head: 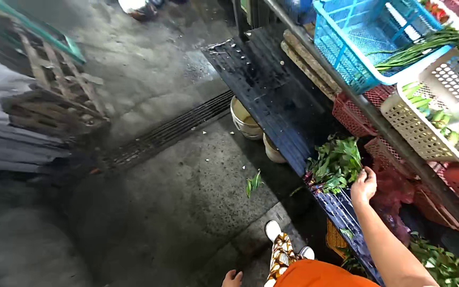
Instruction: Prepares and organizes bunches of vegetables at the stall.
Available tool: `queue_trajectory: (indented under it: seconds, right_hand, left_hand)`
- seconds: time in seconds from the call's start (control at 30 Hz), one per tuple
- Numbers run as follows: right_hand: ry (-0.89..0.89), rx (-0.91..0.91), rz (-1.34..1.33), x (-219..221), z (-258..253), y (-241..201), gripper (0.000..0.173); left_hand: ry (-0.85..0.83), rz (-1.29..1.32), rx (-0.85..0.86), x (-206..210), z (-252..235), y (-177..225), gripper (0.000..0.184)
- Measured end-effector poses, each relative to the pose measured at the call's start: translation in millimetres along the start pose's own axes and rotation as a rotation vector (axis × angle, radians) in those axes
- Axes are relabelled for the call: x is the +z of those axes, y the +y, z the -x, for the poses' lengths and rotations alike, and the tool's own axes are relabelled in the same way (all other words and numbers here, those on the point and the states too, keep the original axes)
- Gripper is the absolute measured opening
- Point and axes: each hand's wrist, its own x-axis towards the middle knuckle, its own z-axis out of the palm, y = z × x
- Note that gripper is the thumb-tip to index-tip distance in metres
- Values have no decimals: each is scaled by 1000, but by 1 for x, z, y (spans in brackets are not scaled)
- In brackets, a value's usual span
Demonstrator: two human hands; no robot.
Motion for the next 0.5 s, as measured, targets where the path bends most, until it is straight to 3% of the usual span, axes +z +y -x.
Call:
queue_trajectory:
  seconds: [0.23, 0.33, 0.43, 0.5]
  right_hand:
    - [115, -64, -108, 9, 13, 10, 52]
    - [-73, -97, 10, 40, 29, 11, 58]
    - [-290, 41, 194, 89, 39, 19, 54]
    - [-330, 107, 209, 116, 45, 24, 57]
  left_hand:
    - [-1, 44, 30, 3, -5, 32, 50]
    - [-20, 25, 34, 6, -8, 35, 49]
    - [-31, -23, 56, 7, -9, 34, 49]
    - [-30, -40, 48, 5, -9, 36, 49]
